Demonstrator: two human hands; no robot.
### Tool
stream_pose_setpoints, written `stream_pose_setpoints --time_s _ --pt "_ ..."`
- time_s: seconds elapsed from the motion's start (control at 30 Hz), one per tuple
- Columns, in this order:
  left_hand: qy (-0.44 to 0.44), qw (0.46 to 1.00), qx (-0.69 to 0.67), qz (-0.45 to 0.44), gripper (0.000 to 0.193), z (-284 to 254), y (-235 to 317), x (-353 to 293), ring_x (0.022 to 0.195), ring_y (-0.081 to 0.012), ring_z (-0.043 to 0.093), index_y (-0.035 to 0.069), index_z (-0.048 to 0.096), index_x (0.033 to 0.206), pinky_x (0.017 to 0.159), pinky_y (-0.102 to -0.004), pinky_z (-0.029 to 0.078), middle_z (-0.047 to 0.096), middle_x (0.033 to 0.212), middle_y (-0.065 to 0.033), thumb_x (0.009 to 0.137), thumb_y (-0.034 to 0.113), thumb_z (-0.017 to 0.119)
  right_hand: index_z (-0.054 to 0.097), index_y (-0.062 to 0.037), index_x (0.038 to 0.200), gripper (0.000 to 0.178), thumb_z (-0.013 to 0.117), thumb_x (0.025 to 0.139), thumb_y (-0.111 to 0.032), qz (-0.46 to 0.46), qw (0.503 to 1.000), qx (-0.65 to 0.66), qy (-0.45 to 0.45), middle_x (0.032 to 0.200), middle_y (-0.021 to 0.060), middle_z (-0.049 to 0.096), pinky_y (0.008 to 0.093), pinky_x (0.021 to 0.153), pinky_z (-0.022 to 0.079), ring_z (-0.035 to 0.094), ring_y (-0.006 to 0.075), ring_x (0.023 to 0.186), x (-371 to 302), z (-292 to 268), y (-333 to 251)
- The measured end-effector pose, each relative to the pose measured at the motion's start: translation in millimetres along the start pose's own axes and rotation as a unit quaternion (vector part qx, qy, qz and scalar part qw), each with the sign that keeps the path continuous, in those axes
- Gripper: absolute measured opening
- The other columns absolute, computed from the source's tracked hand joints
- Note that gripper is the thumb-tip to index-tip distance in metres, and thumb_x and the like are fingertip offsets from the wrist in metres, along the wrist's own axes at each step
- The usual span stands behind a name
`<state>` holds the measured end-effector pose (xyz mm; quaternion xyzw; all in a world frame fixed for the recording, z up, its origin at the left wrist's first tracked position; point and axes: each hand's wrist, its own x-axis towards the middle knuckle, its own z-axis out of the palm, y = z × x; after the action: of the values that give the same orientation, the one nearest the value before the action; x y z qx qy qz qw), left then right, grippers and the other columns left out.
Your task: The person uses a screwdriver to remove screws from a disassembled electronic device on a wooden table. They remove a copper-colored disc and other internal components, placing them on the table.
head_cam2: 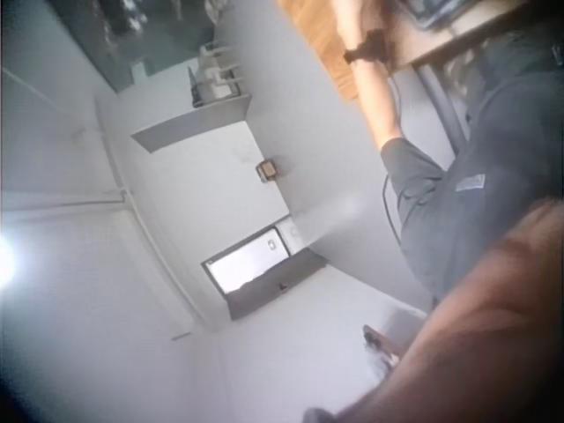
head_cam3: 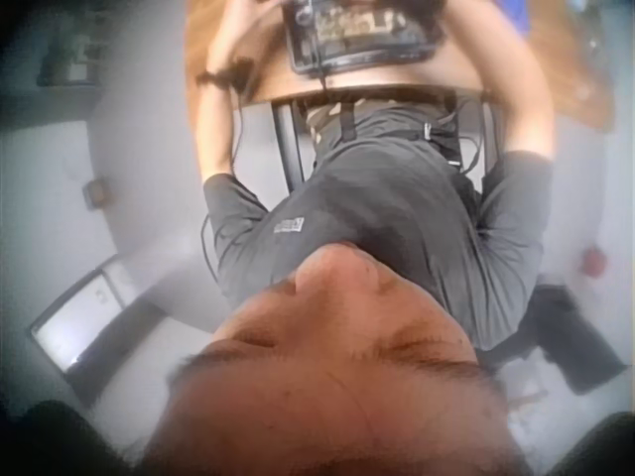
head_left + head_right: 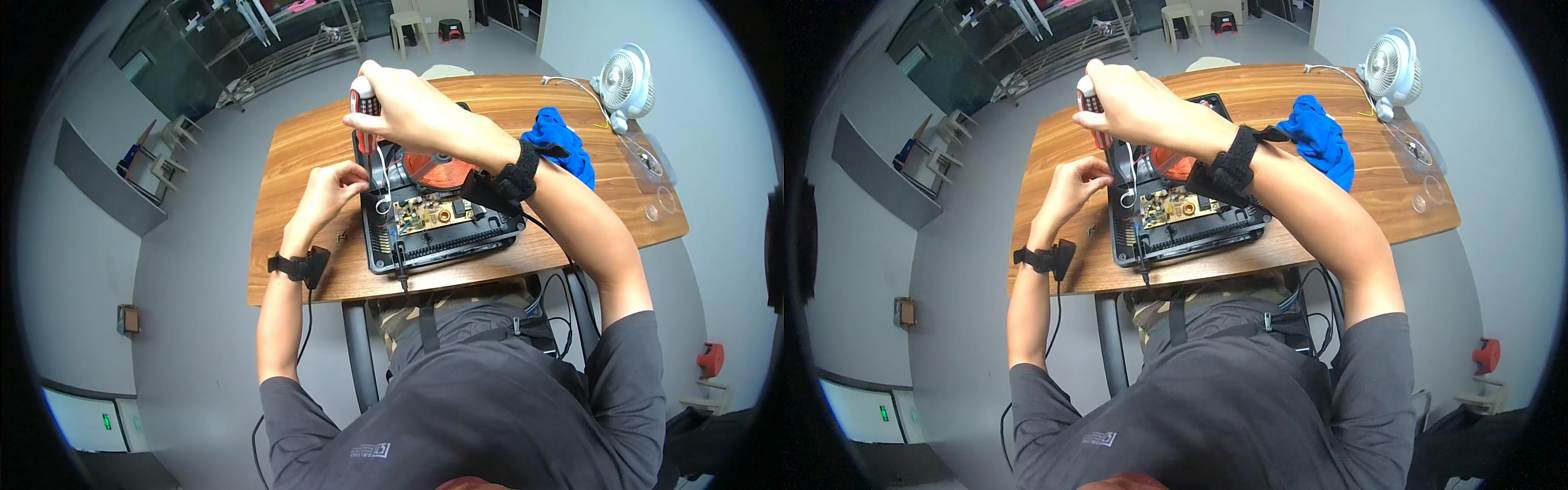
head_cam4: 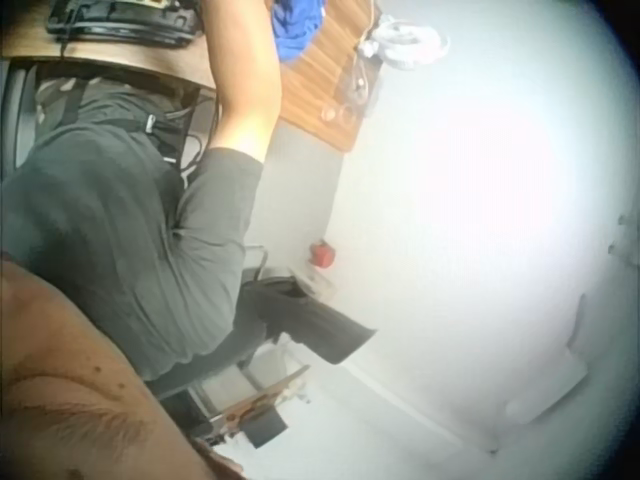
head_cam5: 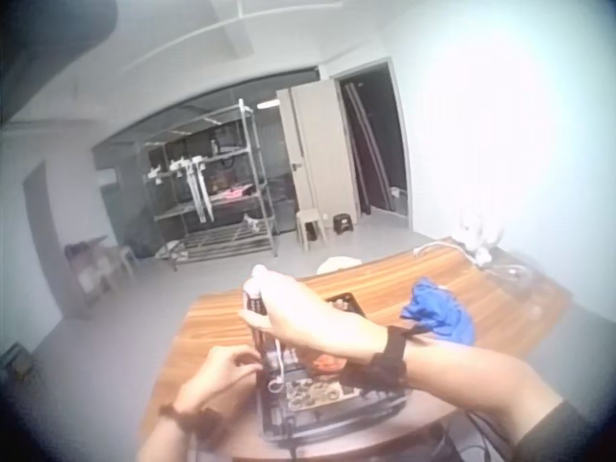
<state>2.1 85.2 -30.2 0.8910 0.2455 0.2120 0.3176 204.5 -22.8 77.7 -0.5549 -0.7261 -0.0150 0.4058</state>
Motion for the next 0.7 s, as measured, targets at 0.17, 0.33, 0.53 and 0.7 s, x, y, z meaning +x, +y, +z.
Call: stream_pose_setpoints --time_s 0.17,0.33,0.53,0.7 --pt "-0.009 0.984 0.147 -0.103 0.011 -31 -49 -13 0.072 -0.0142 0.068 -0.002 0.072 0.089 0.068 -0.0303 0.054 0.073 0.077 -0.0092 0.087 0.007 0.078 0.057 0.0003 0.103 0.041 0.075 0.091 -0.034 0.008 1.000 -0.016 0.002 0.096 0.0244 0.070 0.0470 0.082 0.056 0.070 0.0429 0.093 1 2 2" --pt "-0.039 0.962 0.183 -0.198 0.017 -42 -91 -32 0.067 -0.0226 0.070 0.000 0.075 0.085 0.068 -0.0368 0.055 0.072 0.071 -0.0149 0.086 0.016 0.081 0.053 0.0020 0.102 0.044 0.076 0.090 -0.034 0.011 0.999 -0.029 -0.020 0.094 0.0265 0.068 0.0490 0.080 0.055 0.069 0.0449 0.092 -6 11 18" --pt "-0.038 0.969 0.168 -0.176 0.020 -40 -112 -46 0.073 -0.0267 0.071 -0.001 0.074 0.090 0.070 -0.0386 0.056 0.073 0.078 -0.0191 0.087 0.017 0.081 0.053 0.0031 0.101 0.045 0.077 0.090 -0.034 0.021 0.998 -0.033 -0.043 0.092 0.0250 0.069 0.0475 0.077 0.056 0.070 0.0430 0.089 -8 16 15" --pt "-0.034 0.977 0.131 -0.167 0.021 -38 -108 -50 0.075 -0.0262 0.070 -0.002 0.070 0.087 0.069 -0.0382 0.055 0.073 0.080 -0.0187 0.087 0.016 0.081 0.055 0.0035 0.101 0.045 0.077 0.090 -0.034 0.026 0.998 -0.005 -0.053 0.089 0.0246 0.069 0.0454 0.076 0.056 0.071 0.0407 0.087 -14 12 13"
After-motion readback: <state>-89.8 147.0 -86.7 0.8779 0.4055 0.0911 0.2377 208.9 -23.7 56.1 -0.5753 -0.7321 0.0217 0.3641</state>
